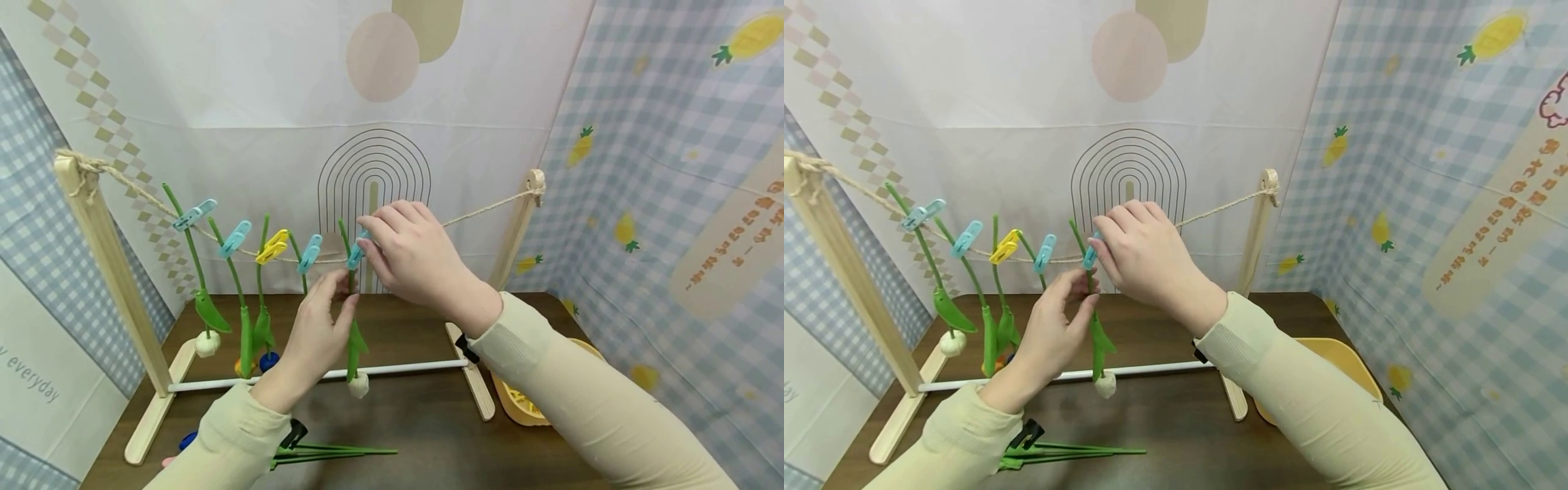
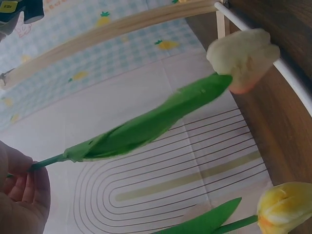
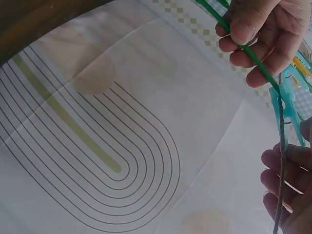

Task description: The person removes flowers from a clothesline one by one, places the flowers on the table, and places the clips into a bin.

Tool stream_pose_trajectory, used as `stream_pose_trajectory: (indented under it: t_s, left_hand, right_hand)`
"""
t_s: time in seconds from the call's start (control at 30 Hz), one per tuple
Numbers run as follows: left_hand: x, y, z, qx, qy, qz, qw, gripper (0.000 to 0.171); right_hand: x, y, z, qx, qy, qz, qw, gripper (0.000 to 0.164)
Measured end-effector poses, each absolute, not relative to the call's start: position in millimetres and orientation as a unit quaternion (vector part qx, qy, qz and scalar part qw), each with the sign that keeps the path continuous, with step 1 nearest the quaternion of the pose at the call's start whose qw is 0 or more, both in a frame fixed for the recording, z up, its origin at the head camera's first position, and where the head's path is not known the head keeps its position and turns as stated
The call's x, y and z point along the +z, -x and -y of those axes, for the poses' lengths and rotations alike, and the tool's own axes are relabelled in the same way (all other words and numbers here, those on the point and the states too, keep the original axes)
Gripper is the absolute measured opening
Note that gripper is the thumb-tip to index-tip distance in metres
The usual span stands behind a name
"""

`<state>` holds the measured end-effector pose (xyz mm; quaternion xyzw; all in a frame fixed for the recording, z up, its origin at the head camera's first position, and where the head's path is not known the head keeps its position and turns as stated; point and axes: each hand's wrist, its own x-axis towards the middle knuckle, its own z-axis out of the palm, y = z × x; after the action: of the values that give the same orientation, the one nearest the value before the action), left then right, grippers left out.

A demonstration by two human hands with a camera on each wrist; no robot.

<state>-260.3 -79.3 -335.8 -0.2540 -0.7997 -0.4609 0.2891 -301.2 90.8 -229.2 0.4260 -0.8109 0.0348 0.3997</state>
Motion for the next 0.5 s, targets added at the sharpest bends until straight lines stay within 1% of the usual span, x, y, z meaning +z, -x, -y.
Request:
stream_pose_trajectory:
  t_s: [0.33,0.5]
  left_hand:
    - [-335.4,257.8,80.6,-0.455,0.256,0.804,0.285,0.026]
    - [-336.4,257.1,81.4,-0.457,0.257,0.805,0.279,0.026]
  right_hand:
    - [-233.7,298.3,-89.2,0.070,-0.424,0.818,0.383,0.021]
    - [-235.8,295.9,-88.3,0.089,-0.425,0.825,0.362,0.019]
